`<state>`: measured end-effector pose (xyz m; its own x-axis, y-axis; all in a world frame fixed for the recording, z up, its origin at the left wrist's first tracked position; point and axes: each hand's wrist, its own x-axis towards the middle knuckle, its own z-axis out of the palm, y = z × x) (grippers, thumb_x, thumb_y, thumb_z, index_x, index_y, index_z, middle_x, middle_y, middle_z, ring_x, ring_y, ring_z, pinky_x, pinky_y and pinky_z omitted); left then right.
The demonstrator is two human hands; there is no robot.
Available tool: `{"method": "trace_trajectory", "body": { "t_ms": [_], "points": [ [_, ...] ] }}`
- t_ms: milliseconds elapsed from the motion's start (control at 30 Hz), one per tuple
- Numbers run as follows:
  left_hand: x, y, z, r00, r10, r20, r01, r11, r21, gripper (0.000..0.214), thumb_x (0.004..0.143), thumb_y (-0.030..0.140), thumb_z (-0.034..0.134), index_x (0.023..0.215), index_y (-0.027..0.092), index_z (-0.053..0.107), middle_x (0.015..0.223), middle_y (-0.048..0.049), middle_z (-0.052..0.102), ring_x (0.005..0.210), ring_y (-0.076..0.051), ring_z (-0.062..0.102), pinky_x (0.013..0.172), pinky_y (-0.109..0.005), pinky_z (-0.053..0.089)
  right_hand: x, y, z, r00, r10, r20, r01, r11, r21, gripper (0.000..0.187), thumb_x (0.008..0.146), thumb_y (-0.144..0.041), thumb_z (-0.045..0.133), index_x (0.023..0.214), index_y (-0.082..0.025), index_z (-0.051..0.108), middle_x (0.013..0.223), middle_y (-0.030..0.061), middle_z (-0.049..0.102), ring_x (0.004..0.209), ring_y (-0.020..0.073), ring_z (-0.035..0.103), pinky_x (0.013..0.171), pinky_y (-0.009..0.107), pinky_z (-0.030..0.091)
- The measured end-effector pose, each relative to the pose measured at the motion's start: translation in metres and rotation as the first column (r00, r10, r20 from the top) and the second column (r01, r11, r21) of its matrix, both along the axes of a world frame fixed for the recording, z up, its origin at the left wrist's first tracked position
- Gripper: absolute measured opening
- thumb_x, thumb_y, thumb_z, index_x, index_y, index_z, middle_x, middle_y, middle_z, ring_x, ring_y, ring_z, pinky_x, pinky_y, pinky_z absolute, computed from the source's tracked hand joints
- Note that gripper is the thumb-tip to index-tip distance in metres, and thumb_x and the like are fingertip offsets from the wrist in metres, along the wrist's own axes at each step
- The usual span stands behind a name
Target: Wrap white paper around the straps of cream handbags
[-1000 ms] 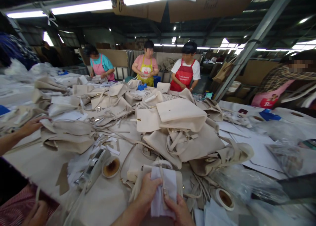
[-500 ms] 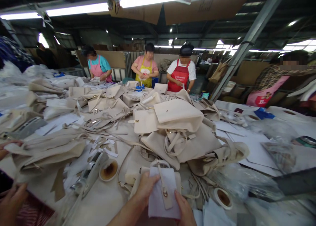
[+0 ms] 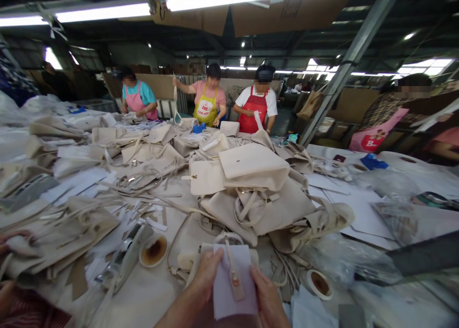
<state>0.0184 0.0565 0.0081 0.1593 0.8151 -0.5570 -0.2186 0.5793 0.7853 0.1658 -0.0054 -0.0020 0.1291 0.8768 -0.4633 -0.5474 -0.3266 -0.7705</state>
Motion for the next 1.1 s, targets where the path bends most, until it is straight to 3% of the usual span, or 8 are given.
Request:
{"method": "trace_trajectory", "body": {
  "t_ms": [167,333,500,633,767,867,1000,1100],
  "points": [
    [0.002,-0.002,0.007,1.0,0.014,0.002,-0.014,1.0,-0.015,0.067,0.047,0.073,0.077,0.076,0.014,0.066,0.062,0.0003,0.061,0.061,-0.017,0.054,0.063,-0.03,0.042,-0.002,0.002,0.002,0.997,0.003,-0.077,-0.003,1.0,0.0,0.041,0.058,-0.05,0.089,0.08,-0.018,0.075,0.075,0.0053,0.078,0.08,0.029,0.073,0.074,0.037,0.057],
    [0.003,-0.004,0.018,0.998,0.03,0.055,-0.033,0.999,0.042,0.064,0.052,0.072,0.077,0.076,0.013,0.068,0.07,-0.0047,0.066,0.069,-0.02,0.059,0.069,-0.031,0.046,-0.002,-0.001,0.002,0.996,-0.031,-0.088,0.029,0.999,-0.021,0.038,0.057,-0.049,0.089,0.075,-0.02,0.074,0.07,0.0019,0.077,0.073,0.0262,0.072,0.07,0.035,0.056],
    [0.002,-0.005,0.011,0.998,0.06,0.004,-0.06,0.997,0.045,0.067,0.053,0.077,0.073,0.078,0.015,0.067,0.07,-0.0038,0.067,0.07,-0.021,0.059,0.07,-0.032,0.046,0.005,-0.001,0.015,0.994,0.002,-0.107,-0.004,1.0,-0.013,0.043,0.062,-0.054,0.085,0.083,-0.018,0.077,0.08,0.0053,0.078,0.079,0.0283,0.071,0.072,0.036,0.056],
    [0.002,-0.004,0.006,0.996,0.083,-0.025,-0.081,0.994,0.068,0.063,0.054,0.074,0.072,0.078,0.016,0.065,0.073,-0.0029,0.066,0.072,-0.02,0.059,0.07,-0.031,0.046,0.01,-0.002,0.008,0.993,0.008,-0.12,-0.01,1.0,-0.02,0.039,0.059,-0.05,0.087,0.079,-0.019,0.075,0.071,0.0036,0.077,0.074,0.0283,0.071,0.066,0.035,0.055],
    [0.004,-0.001,0.008,0.999,-0.038,0.037,0.037,0.998,0.047,0.051,0.051,0.053,0.08,0.08,0.012,0.069,0.073,-0.0056,0.07,0.068,-0.021,0.062,0.07,-0.033,0.048,0.011,-0.002,-0.005,1.0,0.014,-0.012,-0.014,1.0,-0.005,0.034,0.063,-0.051,0.086,0.072,-0.021,0.071,0.069,0.0012,0.075,0.066,0.0233,0.069,0.058,0.03,0.051],
    [0.006,0.001,0.007,0.999,-0.048,0.017,0.047,0.997,0.058,0.04,0.045,0.034,0.08,0.077,0.011,0.07,0.07,-0.0052,0.071,0.067,-0.02,0.062,0.068,-0.031,0.048,0.008,0.001,-0.006,0.995,0.052,0.088,-0.055,0.998,0.036,0.036,0.065,-0.054,0.083,0.075,-0.021,0.073,0.071,0.0015,0.075,0.064,0.0208,0.067,0.059,0.029,0.051],
    [0.01,0.002,0.006,1.0,-0.012,-0.025,0.013,0.998,0.056,0.029,0.05,0.031,0.076,0.071,0.012,0.069,0.063,-0.0031,0.068,0.058,-0.018,0.059,0.06,-0.03,0.046,0.007,0.008,-0.006,0.991,0.056,0.122,-0.064,0.996,0.058,0.051,0.065,-0.066,0.077,0.087,-0.02,0.078,0.085,0.0076,0.078,0.074,0.0231,0.068,0.059,0.029,0.05],
    [0.011,0.003,0.007,0.999,0.004,-0.032,-0.002,0.998,0.067,0.027,0.051,0.028,0.073,0.072,0.012,0.069,0.065,-0.0049,0.07,0.06,-0.02,0.061,0.061,-0.03,0.047,0.006,0.012,-0.013,0.989,-0.005,0.148,-0.002,0.999,0.042,0.051,0.059,-0.062,0.083,0.088,-0.021,0.077,0.079,0.0053,0.076,0.068,0.0213,0.066,0.054,0.027,0.046]
  ]
}}
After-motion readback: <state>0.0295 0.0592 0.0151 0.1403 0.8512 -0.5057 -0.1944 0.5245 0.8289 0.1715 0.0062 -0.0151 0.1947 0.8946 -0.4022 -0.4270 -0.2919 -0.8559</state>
